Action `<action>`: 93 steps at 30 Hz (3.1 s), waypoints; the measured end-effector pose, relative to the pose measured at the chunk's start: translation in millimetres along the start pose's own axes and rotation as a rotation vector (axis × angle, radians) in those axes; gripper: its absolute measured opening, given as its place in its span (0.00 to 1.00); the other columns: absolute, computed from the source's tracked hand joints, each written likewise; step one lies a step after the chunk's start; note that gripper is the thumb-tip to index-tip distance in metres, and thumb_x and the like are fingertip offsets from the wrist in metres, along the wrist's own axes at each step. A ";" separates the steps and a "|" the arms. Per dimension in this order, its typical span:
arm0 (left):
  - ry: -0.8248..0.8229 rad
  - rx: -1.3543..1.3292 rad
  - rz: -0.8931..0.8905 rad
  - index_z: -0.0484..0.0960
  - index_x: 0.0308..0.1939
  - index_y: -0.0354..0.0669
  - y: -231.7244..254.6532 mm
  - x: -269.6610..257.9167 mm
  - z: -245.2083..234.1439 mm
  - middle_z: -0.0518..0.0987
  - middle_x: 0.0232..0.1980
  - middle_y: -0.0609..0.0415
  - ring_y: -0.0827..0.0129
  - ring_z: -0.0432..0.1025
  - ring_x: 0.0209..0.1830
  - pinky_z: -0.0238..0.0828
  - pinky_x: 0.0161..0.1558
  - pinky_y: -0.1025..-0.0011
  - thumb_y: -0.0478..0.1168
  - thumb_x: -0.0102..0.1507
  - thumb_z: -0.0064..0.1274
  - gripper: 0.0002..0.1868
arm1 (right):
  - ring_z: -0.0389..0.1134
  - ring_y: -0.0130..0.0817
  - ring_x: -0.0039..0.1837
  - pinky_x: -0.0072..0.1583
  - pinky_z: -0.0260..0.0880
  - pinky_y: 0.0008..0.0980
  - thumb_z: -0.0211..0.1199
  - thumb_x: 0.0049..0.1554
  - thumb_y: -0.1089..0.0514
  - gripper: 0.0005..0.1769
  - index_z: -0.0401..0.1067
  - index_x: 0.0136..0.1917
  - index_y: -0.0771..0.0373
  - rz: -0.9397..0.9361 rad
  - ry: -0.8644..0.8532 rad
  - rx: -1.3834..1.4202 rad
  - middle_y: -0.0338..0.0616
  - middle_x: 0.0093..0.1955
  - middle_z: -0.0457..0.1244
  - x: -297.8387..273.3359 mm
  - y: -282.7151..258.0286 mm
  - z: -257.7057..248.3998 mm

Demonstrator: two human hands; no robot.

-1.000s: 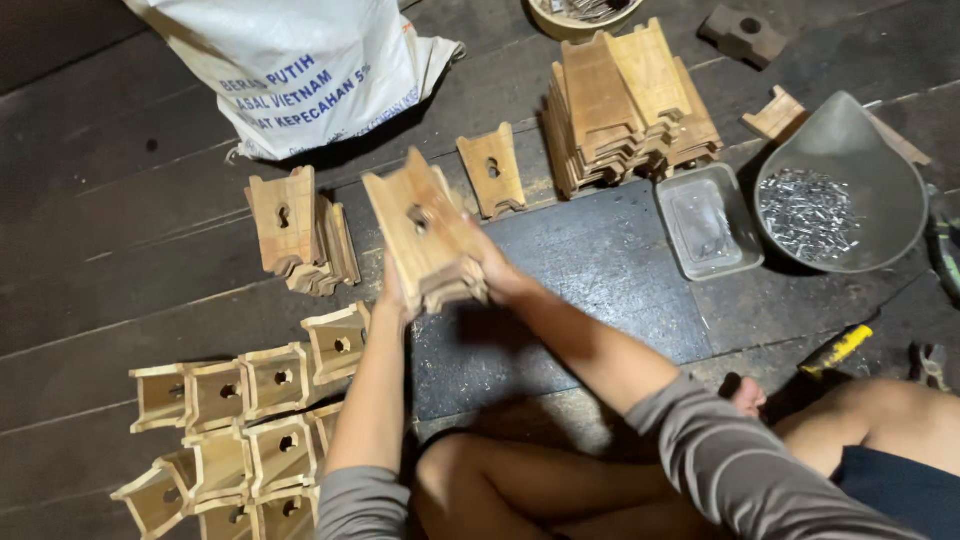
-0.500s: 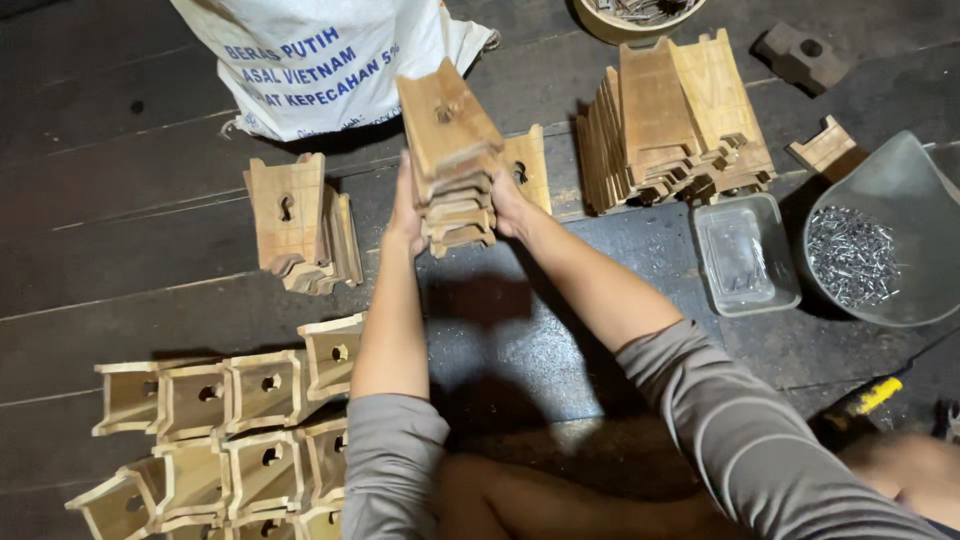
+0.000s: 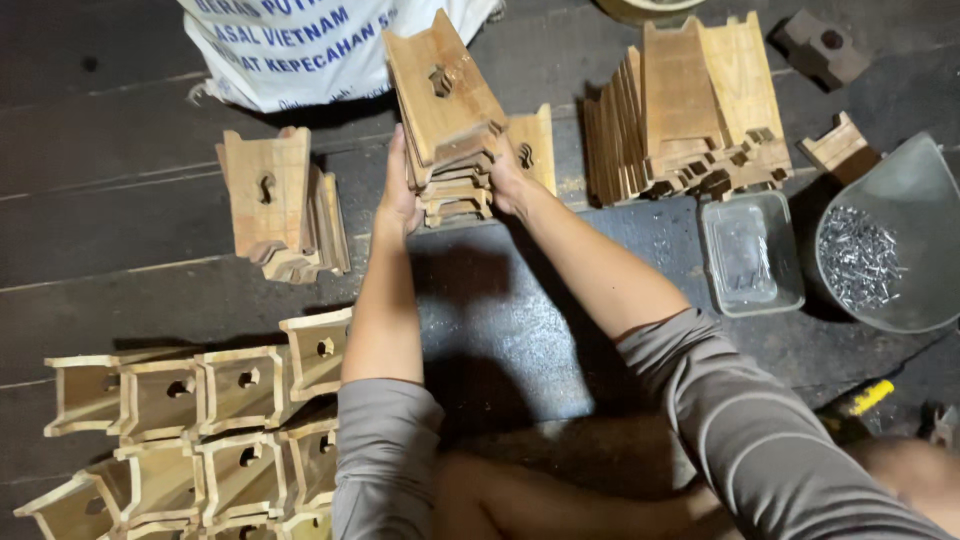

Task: The person uses a power drill to make holes in small wooden panels and then stacks the panels together by hand.

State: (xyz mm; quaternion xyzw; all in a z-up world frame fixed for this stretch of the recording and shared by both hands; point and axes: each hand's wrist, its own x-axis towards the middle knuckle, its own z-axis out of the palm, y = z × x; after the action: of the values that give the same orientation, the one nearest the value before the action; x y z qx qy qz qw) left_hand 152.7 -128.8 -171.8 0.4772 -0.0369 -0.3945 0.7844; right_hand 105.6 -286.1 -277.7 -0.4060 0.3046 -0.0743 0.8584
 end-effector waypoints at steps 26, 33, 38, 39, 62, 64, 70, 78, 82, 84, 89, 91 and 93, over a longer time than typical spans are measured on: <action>-0.357 -0.131 0.308 0.50 0.79 0.57 51.8 -5.0 16.0 0.48 0.77 0.44 0.50 0.50 0.75 0.54 0.71 0.41 0.68 0.60 0.42 0.46 | 0.39 0.56 0.86 0.80 0.46 0.60 0.53 0.60 0.36 0.50 0.30 0.83 0.53 -0.412 -0.274 -0.293 0.55 0.87 0.30 -132.0 -122.5 71.7; -0.633 -0.119 0.332 0.57 0.78 0.56 57.6 -12.8 32.8 0.67 0.64 0.47 0.60 0.69 0.58 0.77 0.56 0.59 0.56 0.66 0.55 0.39 | 0.54 0.63 0.80 0.76 0.62 0.61 0.38 0.55 0.18 0.58 0.31 0.83 0.56 -0.336 -0.314 -0.340 0.66 0.85 0.41 -160.4 -140.2 80.2; 0.031 0.097 0.150 0.55 0.78 0.46 5.3 1.2 -8.3 0.55 0.80 0.41 0.48 0.51 0.80 0.47 0.77 0.47 0.72 0.64 0.40 0.49 | 0.52 0.51 0.80 0.77 0.49 0.55 0.51 0.62 0.31 0.40 0.58 0.77 0.56 -0.430 0.371 -0.798 0.56 0.78 0.53 -115.3 -99.6 -3.3; 0.026 -0.019 0.048 0.60 0.78 0.50 -12.9 2.0 -20.9 0.60 0.77 0.35 0.38 0.58 0.76 0.51 0.75 0.39 0.76 0.64 0.46 0.48 | 0.54 0.56 0.79 0.78 0.49 0.54 0.61 0.62 0.33 0.38 0.61 0.76 0.55 -0.362 0.450 -0.842 0.62 0.74 0.57 -107.2 -83.0 -17.3; 0.178 0.114 0.113 0.70 0.70 0.51 -127.2 59.3 -105.1 0.77 0.62 0.39 0.46 0.75 0.57 0.77 0.53 0.49 0.65 0.72 0.39 0.31 | 0.55 0.51 0.71 0.70 0.57 0.45 0.50 0.69 0.41 0.33 0.60 0.75 0.68 -0.479 0.018 -0.149 0.58 0.71 0.54 -154.5 -54.2 48.1; 0.180 0.119 0.134 0.75 0.67 0.51 -114.9 49.0 -88.5 0.81 0.58 0.40 0.48 0.79 0.53 0.80 0.50 0.47 0.64 0.72 0.38 0.29 | 0.44 0.55 0.83 0.82 0.38 0.53 0.42 0.74 0.48 0.30 0.56 0.78 0.73 -0.589 -0.051 -0.261 0.67 0.80 0.48 -156.4 -52.0 49.8; 0.321 -0.183 0.117 0.57 0.78 0.41 -57.3 -55.2 -36.4 0.52 0.83 0.52 0.67 0.46 0.83 0.37 0.79 0.69 0.55 0.65 0.43 0.40 | 0.51 0.41 0.81 0.81 0.46 0.41 0.50 0.68 0.42 0.33 0.59 0.77 0.67 -0.769 0.151 -0.435 0.55 0.80 0.53 -186.8 -32.3 -12.9; 0.563 0.853 0.910 0.74 0.62 0.37 143.2 -291.4 -12.2 0.76 0.63 0.46 0.59 0.71 0.62 0.69 0.63 0.63 0.39 0.71 0.45 0.17 | 0.62 0.41 0.73 0.68 0.70 0.38 0.55 0.65 0.37 0.34 0.67 0.71 0.65 -0.656 -0.213 -0.546 0.52 0.72 0.61 -267.6 5.6 87.1; 0.725 0.821 0.632 0.82 0.55 0.43 185.9 -157.1 -176.0 0.83 0.57 0.53 0.67 0.74 0.59 0.67 0.60 0.70 0.53 0.65 0.44 0.23 | 0.65 0.32 0.71 0.64 0.70 0.36 0.57 0.60 0.40 0.32 0.67 0.72 0.56 -0.168 -0.163 -0.114 0.47 0.68 0.66 -180.0 31.5 154.7; 0.585 0.510 0.004 0.67 0.38 0.63 173.9 -95.4 -233.0 0.66 0.27 0.71 0.82 0.58 0.19 0.44 0.18 0.79 0.72 0.65 0.31 0.23 | 0.62 0.40 0.74 0.67 0.66 0.48 0.55 0.54 0.31 0.33 0.67 0.65 0.51 0.135 -0.050 0.059 0.49 0.71 0.62 -132.7 38.0 189.5; 0.317 0.373 -0.434 0.66 0.71 0.50 153.6 -84.6 -193.2 0.69 0.69 0.52 0.57 0.64 0.66 0.61 0.61 0.51 0.79 0.50 0.25 0.55 | 0.43 0.35 0.85 0.79 0.42 0.47 0.49 0.45 0.23 0.59 0.45 0.84 0.45 0.259 -0.022 -0.110 0.32 0.87 0.41 -96.8 68.0 252.1; 0.206 0.079 -0.391 0.80 0.62 0.47 133.6 -77.1 -197.6 0.84 0.55 0.45 0.48 0.81 0.49 0.81 0.46 0.47 0.76 0.56 0.31 0.48 | 0.43 0.36 0.85 0.79 0.42 0.47 0.49 0.45 0.23 0.58 0.45 0.84 0.45 0.279 -0.008 -0.118 0.33 0.87 0.42 -88.9 89.8 255.1; 0.191 -0.124 -0.274 0.79 0.63 0.40 125.1 -72.5 -205.8 0.81 0.61 0.40 0.49 0.78 0.57 0.79 0.55 0.49 0.72 0.55 0.41 0.46 | 0.45 0.36 0.83 0.78 0.44 0.47 0.49 0.46 0.24 0.56 0.47 0.83 0.46 0.258 -0.004 -0.121 0.34 0.85 0.43 -84.2 95.3 260.6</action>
State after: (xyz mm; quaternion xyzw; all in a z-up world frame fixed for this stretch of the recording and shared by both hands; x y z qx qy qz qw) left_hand 265.4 95.9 -163.0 0.4637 0.1275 -0.4520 0.7512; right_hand 178.5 -21.8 -183.2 -0.4146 0.3566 0.0560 0.8353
